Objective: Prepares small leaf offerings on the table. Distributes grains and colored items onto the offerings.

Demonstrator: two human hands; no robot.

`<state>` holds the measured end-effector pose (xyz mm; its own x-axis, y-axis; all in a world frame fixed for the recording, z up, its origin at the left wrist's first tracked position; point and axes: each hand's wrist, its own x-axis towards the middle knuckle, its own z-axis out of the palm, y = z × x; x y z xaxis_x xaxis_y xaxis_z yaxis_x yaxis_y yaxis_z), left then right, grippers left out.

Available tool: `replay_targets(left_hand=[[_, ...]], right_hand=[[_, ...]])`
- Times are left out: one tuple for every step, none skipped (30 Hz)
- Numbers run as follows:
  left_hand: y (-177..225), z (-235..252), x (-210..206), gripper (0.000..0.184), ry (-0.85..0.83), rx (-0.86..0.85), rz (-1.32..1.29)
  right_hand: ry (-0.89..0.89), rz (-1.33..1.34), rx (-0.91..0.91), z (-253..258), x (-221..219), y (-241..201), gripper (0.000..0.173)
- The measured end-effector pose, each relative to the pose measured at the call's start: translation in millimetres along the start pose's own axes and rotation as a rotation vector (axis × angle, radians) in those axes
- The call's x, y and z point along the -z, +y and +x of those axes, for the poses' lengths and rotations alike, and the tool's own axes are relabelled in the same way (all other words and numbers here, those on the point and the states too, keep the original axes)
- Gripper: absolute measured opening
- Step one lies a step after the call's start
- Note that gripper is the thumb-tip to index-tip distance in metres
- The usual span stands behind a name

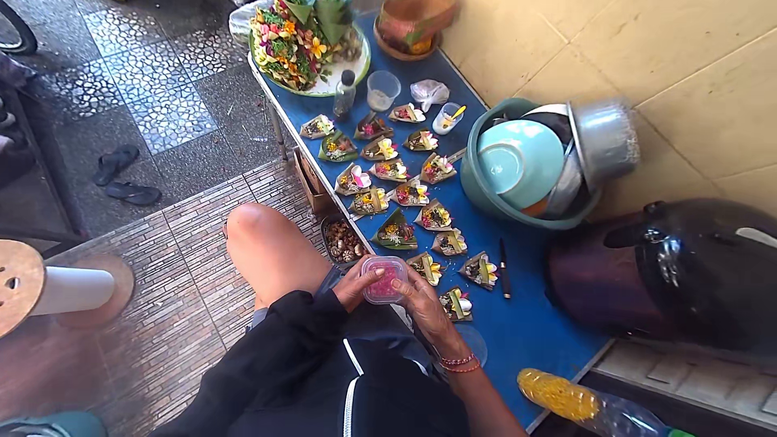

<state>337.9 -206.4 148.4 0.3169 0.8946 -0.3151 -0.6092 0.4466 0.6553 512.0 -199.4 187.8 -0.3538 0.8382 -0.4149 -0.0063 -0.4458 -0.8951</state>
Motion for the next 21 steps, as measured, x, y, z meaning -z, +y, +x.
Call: replay_targets(left_hand=[[-0.6,-0.4,0.3,0.055,-0.008,0.0,-0.004],[-1.2,-0.6,0.5,0.055,-0.016,-0.001,-0.009],[-1.8,-0.5,0.7,0.053,-0.02,-0.002,-0.01],[-2.4,-0.5,0.7,0.052,-0.019,-0.004,-0.008],[-2.3,-0.8,0.5,0.049,-0.019,-0.003,-0.001],[-1.7,-1.2,-0.1,0.044,-0.012,-0.002,0.008],[-1.5,-1.5,-0.9,0.04,0.003,0.0,0.022],[-2.9,-1.1,-0.9,0.038,0.017,0.002,0.039],[-6.1,0.4,1.2,0.04,0.02,-0.001,0.049],[-11.1,3.5,6.7,0.047,0.002,-0.013,0.059],[-16.5,6.9,14.2,0.061,-0.03,-0.029,0.068],[-20.0,9.0,19.6,0.075,-0.065,-0.041,0.098],[-20.8,9.1,21.2,0.08,-0.083,-0.041,0.123],[-20.6,7.6,20.0,0.072,-0.086,-0.039,0.141],[-19.8,5.0,16.1,0.053,-0.057,-0.039,0.18],[-17.8,3.0,10.6,0.035,-0.013,-0.027,0.231],[-15.5,2.4,5.8,0.028,0.029,-0.005,0.266],[-14.4,2.9,3.7,0.026,0.051,0.01,0.284],[-15.1,4.1,4.1,0.025,0.054,0.01,0.301],[-16.2,5.4,5.2,0.024,0.048,0.005,0.317],[-17.0,6.2,5.8,0.023,0.043,0.003,0.328]], right_hand=[[0.014,0.002,0.019,-0.6,-0.4,1.0,0.067],[0.033,0.0,0.043,-0.4,-0.8,2.2,0.065],[0.052,-0.001,0.066,0.3,-0.9,3.5,0.062],[0.065,0.0,0.087,1.1,-0.8,5.0,0.058],[0.075,0.005,0.1,1.7,-1.0,6.3,0.055],[0.086,0.015,0.104,1.9,-1.4,7.2,0.053],[0.103,0.019,0.104,1.5,-2.1,8.0,0.051],[0.126,0.027,0.102,0.0,-2.8,9.3,0.05],[0.153,0.029,0.097,-2.6,-3.4,11.0,0.05],[0.182,0.028,0.091,-5.4,-3.9,12.8,0.051],[0.206,0.023,0.077,-8.8,-4.0,14.8,0.051],[0.222,0.015,0.061,-12.4,-3.3,17.6,0.052],[0.227,0.005,0.048,-15.7,-2.3,20.5,0.053],[0.218,0.001,0.036,-19.2,-1.2,22.9,0.054],[0.204,-0.003,0.027,-22.7,-1.0,24.3,0.053],[0.195,-0.009,0.025,-25.3,-1.2,25.2,0.053],[0.195,-0.018,0.026,-26.6,-1.4,25.9,0.052],[0.203,-0.021,0.029,-26.9,-1.3,27.3,0.051],[0.216,-0.019,0.034,-26.6,-1.0,29.0,0.05],[0.233,-0.013,0.035,-26.4,-1.3,30.1,0.048],[0.251,-0.006,0.036,-26.3,-1.8,31.4,0.047]])
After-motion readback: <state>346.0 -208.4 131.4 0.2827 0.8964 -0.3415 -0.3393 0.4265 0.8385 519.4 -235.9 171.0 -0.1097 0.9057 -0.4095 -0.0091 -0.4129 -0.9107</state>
